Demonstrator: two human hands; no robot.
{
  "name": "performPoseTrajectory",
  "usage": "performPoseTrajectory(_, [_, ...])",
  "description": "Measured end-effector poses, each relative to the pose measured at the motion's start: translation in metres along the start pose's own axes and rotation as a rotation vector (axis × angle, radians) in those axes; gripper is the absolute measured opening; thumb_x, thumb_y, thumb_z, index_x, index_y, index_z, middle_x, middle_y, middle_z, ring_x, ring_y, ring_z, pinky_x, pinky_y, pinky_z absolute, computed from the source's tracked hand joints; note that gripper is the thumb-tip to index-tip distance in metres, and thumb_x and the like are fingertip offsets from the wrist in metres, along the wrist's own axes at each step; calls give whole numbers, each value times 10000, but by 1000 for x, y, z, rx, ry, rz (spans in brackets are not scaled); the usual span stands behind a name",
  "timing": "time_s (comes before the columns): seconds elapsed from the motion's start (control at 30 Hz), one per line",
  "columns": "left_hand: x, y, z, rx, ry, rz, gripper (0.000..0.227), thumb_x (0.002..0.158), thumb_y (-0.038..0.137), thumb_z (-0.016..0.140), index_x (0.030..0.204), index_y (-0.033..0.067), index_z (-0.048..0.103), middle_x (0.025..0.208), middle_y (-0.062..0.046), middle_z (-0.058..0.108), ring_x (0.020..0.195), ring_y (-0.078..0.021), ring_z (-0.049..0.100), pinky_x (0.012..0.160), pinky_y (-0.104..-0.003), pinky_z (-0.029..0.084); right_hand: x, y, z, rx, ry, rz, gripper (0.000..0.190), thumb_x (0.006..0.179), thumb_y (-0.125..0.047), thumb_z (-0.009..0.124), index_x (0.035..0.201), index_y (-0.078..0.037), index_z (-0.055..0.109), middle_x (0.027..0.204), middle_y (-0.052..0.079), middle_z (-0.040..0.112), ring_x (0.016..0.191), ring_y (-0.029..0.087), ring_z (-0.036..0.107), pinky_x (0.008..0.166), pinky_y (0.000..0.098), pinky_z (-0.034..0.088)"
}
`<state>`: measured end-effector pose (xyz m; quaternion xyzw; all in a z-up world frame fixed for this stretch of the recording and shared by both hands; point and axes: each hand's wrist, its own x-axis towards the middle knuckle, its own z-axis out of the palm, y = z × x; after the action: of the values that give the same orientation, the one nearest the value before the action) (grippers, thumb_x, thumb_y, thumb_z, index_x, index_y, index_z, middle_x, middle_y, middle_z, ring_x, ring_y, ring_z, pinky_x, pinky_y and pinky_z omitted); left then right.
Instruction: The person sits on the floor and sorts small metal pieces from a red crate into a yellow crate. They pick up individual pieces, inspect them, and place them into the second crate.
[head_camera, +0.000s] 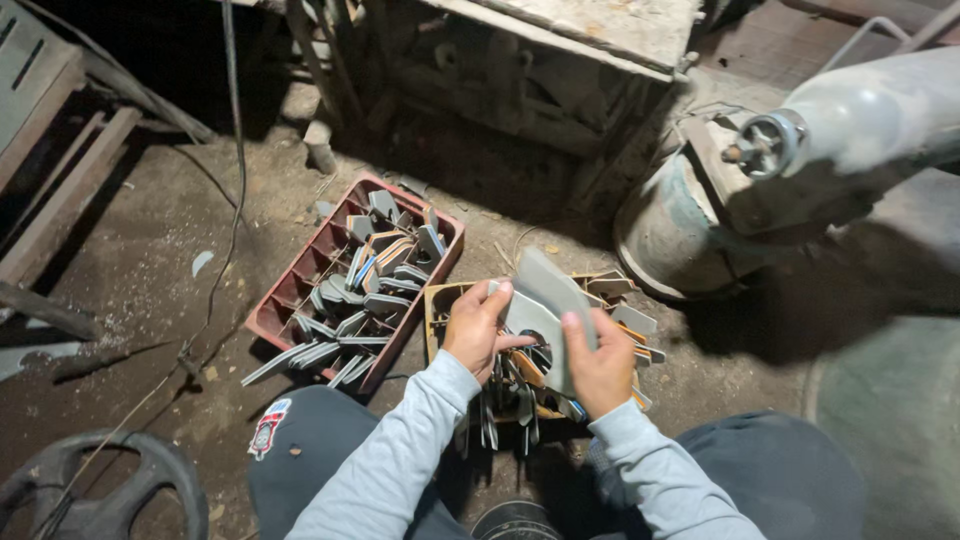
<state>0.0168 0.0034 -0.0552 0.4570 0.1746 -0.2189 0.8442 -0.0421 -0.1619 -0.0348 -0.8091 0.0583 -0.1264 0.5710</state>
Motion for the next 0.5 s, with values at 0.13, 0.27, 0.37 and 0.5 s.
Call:
performPoseTrajectory(0.13, [2, 8, -7, -40, 38, -28, 313, 980, 248, 557, 1148, -7, 626, 1007, -128, 673, 816, -284, 729, 616, -430, 671, 17, -5, -10, 85, 146, 35, 219, 1061, -194, 611, 1015, 9, 678, 868, 35, 743, 742, 105, 661, 680, 277, 547])
performPoseTrajectory(0.27, [11, 8, -20, 31, 107, 14, 296, 984, 249, 552, 1162, 19, 610, 987, -93, 636, 860, -244, 701, 631, -445, 680, 30, -20, -27, 185, 191, 107, 234, 1058, -221, 583, 994, -16, 676, 863, 7, 736, 721, 111, 669, 656, 288, 542])
performPoseTrajectory(0.37, [22, -14, -18, 24, 112, -29, 379, 1012, 352, 508, 1213, 50, 617, 961, -77, 590, 851, -235, 684, 640, -445, 679, 22, -20, -17, -94, -6, -57, 234, 1038, -219, 632, 967, -16, 722, 798, 72, 738, 709, 161, 639, 650, 353, 517])
performPoseTrajectory(0.5, [30, -47, -14, 262, 102, 255, 586, 1181, 515, 427, 1229, -3, 696, 1032, -136, 669, 903, -204, 651, 756, -402, 622, -1, -5, 9, -356, 65, 43, 234, 984, -252, 668, 960, -21, 691, 749, 154, 673, 644, 225, 611, 630, 390, 497])
